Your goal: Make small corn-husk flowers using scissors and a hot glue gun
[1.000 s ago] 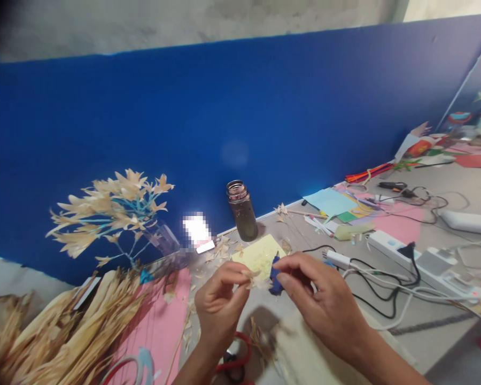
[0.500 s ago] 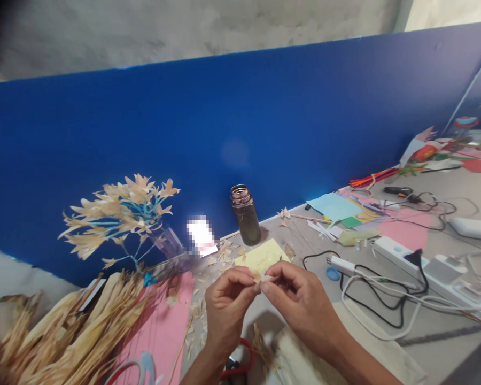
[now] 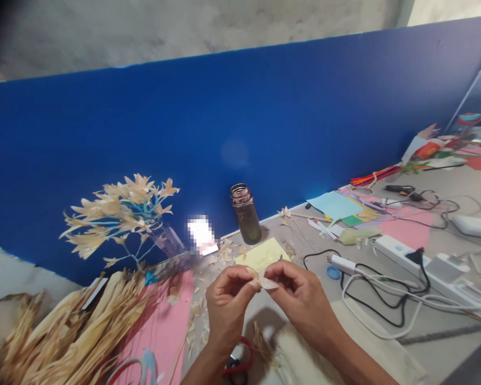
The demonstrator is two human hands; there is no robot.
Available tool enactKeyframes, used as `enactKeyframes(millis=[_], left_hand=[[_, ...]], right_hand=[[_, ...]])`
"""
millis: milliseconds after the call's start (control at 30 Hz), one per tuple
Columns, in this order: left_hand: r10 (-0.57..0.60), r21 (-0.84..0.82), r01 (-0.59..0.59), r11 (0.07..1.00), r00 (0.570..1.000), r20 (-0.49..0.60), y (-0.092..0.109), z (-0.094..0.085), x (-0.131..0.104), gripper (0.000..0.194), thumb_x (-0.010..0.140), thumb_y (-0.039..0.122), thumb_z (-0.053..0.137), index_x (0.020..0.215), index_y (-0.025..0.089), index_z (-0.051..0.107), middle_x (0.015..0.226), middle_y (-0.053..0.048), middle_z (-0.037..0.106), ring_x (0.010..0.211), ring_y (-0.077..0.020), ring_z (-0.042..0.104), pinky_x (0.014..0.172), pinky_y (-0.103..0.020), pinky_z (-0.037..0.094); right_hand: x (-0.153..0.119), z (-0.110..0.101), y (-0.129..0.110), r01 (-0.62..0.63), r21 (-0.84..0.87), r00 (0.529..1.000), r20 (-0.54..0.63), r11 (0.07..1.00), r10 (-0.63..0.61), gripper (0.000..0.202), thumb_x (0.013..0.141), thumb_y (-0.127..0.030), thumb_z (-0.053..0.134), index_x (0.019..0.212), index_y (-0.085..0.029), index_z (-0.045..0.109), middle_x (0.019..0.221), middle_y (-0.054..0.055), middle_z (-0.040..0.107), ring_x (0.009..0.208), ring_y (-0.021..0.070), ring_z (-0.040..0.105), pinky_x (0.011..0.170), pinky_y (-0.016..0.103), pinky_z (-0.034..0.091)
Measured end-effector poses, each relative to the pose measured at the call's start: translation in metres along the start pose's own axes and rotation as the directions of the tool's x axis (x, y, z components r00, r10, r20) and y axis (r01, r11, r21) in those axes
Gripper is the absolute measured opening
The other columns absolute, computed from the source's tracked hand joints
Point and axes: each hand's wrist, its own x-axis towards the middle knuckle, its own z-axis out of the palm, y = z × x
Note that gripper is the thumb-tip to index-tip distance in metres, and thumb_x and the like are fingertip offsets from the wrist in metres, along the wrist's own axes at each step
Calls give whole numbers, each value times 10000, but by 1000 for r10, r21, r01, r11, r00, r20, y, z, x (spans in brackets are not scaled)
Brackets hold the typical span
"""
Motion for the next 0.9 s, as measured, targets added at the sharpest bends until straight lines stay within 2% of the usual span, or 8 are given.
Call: enactKeyframes(millis=[267, 367, 467, 600, 767, 900], left_hand=[[181, 77, -191, 979, 977, 114, -8, -3, -1, 131, 749, 77, 744, 724, 206, 734, 738, -4, 702, 716, -147, 642, 674, -248, 499], [153, 43, -159, 986, 981, 121, -7, -3, 0, 137, 745, 70, 742, 725, 205, 740, 727, -6, 696, 703, -148, 634, 660, -249, 491], [49, -9, -48, 999, 990, 134, -6, -2, 1, 134, 709, 67, 766, 700, 198, 738, 730, -11, 691, 707, -150, 628, 657, -249, 487], [-24, -49, 32, 998, 987, 156, -6, -2, 3, 140, 690, 61, 770, 682, 197, 735, 744, -14, 690, 716, -151, 629, 658, -248, 485], [66, 52, -73, 996, 989, 133, -8, -3, 4, 138, 708, 71, 766, 713, 209, 768, 787, -22, 691, 755, -154, 645, 674, -246, 488], [99, 131, -116, 985, 987, 128, -11, -4, 2, 89, 761, 125, 754, 765, 212, 773, 798, -29, 690, 769, -164, 649, 692, -264, 497]], right_hand=[[1, 0, -2, 42, 37, 999, -17, 998, -41, 139, 837, -324, 659, 824, -199, 715, 787, 23, 688, 722, 187, 637, 672, 275, 499], [1, 1, -3, 38, 65, 999, -35, 997, -36, 144, 833, -329, 665, 818, -198, 723, 782, 24, 693, 719, 185, 640, 673, 268, 507], [0, 2, -3, 25, 85, 999, -41, 996, -21, 162, 831, -345, 670, 807, -195, 727, 778, 29, 693, 722, 186, 633, 664, 266, 504], [-2, 3, -2, -51, 126, 998, -18, 991, 54, 186, 831, -367, 668, 812, -191, 728, 771, 32, 693, 716, 185, 613, 644, 266, 489], [-1, 8, 2, -169, 265, 983, -29, 949, 183, 213, 775, -389, 721, 797, -177, 724, 724, 17, 665, 664, 154, 551, 611, 251, 439], [0, 17, 8, -244, 431, 954, -56, 869, 295, 266, 729, -416, 774, 807, -167, 721, 577, -46, 514, 519, 89, 369, 484, 216, 286]])
